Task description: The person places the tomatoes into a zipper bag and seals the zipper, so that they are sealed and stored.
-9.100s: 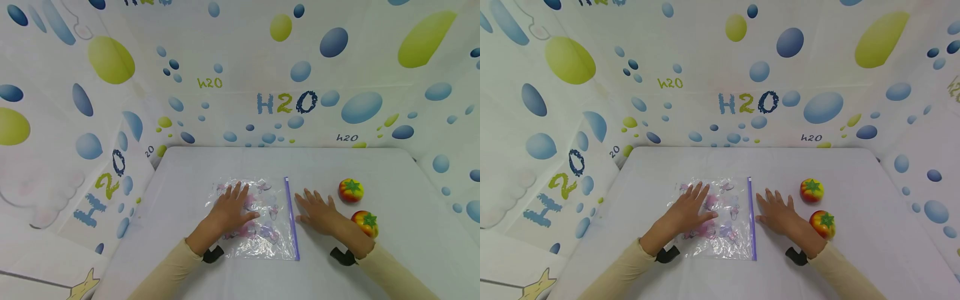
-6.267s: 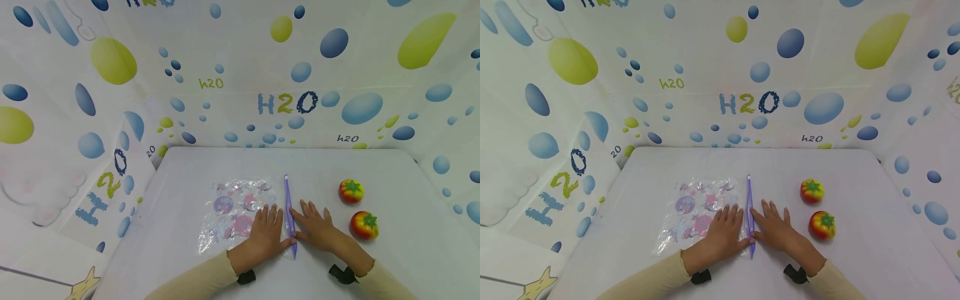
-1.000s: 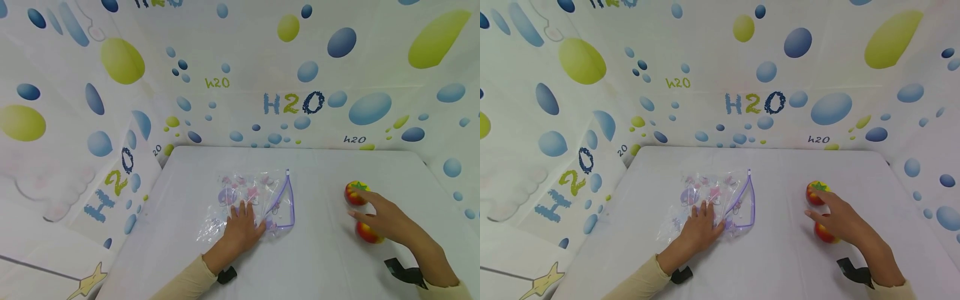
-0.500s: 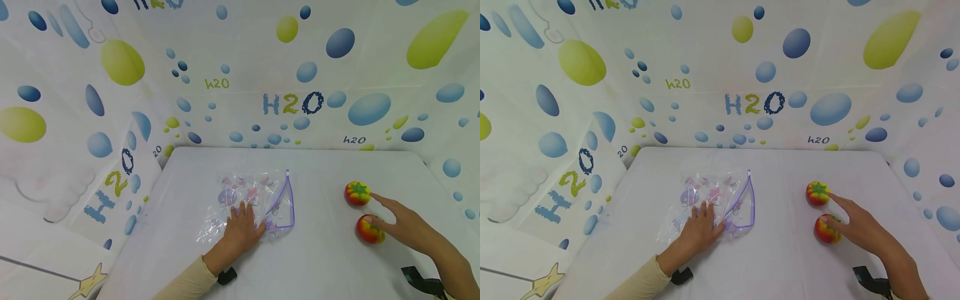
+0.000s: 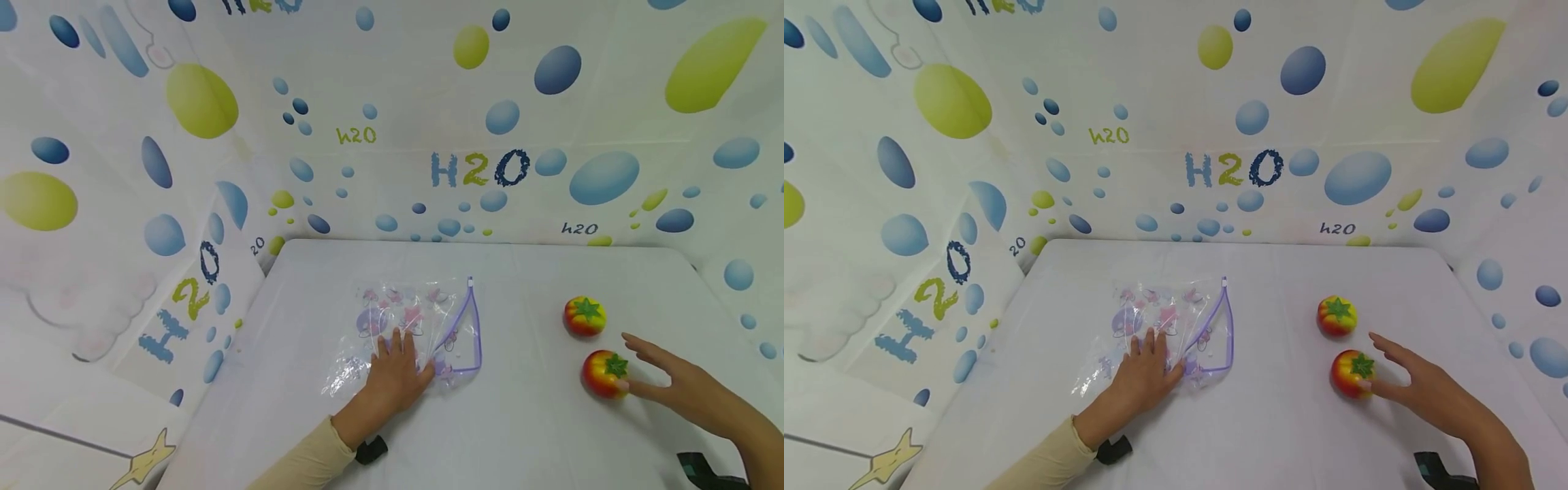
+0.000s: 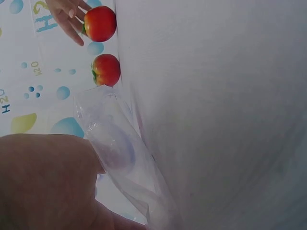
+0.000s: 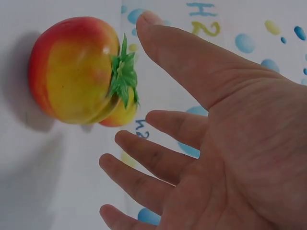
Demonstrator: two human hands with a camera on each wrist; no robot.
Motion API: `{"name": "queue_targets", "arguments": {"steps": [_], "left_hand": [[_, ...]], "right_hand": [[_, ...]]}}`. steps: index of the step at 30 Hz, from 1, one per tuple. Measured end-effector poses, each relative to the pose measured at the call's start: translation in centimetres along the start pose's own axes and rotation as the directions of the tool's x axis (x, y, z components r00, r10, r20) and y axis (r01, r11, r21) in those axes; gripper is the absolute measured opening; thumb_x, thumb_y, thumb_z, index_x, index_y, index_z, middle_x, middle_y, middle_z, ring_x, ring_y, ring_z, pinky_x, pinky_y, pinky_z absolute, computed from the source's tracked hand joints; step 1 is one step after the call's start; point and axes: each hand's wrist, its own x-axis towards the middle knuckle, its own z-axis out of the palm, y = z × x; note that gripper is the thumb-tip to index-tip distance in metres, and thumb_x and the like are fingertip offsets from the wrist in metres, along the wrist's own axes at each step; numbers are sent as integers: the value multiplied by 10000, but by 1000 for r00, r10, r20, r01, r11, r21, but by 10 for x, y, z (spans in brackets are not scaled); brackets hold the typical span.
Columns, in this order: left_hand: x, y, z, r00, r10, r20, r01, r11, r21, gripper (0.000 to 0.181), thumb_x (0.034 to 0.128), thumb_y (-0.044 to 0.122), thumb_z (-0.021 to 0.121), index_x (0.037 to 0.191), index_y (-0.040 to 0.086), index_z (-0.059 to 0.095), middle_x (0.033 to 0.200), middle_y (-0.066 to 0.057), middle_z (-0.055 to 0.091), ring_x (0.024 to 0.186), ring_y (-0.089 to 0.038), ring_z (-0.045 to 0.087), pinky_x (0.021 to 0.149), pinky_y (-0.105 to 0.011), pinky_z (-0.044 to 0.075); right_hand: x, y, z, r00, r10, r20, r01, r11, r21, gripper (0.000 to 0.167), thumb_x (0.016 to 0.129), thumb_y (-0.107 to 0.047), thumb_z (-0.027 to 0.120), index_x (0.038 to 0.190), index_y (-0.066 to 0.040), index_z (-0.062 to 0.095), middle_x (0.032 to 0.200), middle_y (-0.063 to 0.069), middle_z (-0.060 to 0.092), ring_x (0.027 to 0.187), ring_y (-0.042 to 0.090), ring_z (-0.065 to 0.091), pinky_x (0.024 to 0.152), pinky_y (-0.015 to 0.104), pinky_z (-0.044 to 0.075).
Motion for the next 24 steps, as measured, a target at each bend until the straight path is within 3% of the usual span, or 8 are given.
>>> {"name": "queue_targets", "arguments": {"steps": [8, 14, 24], "left_hand": [[1, 0, -1, 1000, -2, -6, 2, 1000, 4, 787, 1036, 487, 529, 1566, -77, 388, 1625, -332, 374, 1467, -630, 338, 1129, -715, 381], [2, 0, 0, 1000, 0, -3, 0, 1000, 9, 788, 1037, 491, 525, 1572, -71, 383, 1631, -326, 369, 1472, -625, 334, 1134, -716, 375], [1, -1, 2, 1000, -2, 1, 2, 1000, 13, 790, 1037, 498, 516, 1574, -66, 385, 1634, -321, 369, 1478, -620, 331, 1138, -716, 371]], "right_hand": [[-1, 9, 9, 1000, -9, 28, 9, 1000, 12, 973, 983, -557, 676, 1625, 34, 247, 1559, 440, 339, 1332, 683, 360, 831, 796, 480], [1, 12, 18, 998, 33, 59, -35, 999, 39, 996, 968, -575, 686, 1617, 49, 262, 1556, 452, 326, 1332, 694, 346, 829, 786, 491], [-2, 15, 20, 1000, 13, 21, -13, 1000, 20, 906, 983, -557, 681, 1570, 62, 376, 1531, 425, 400, 1306, 683, 368, 851, 762, 503]]}}
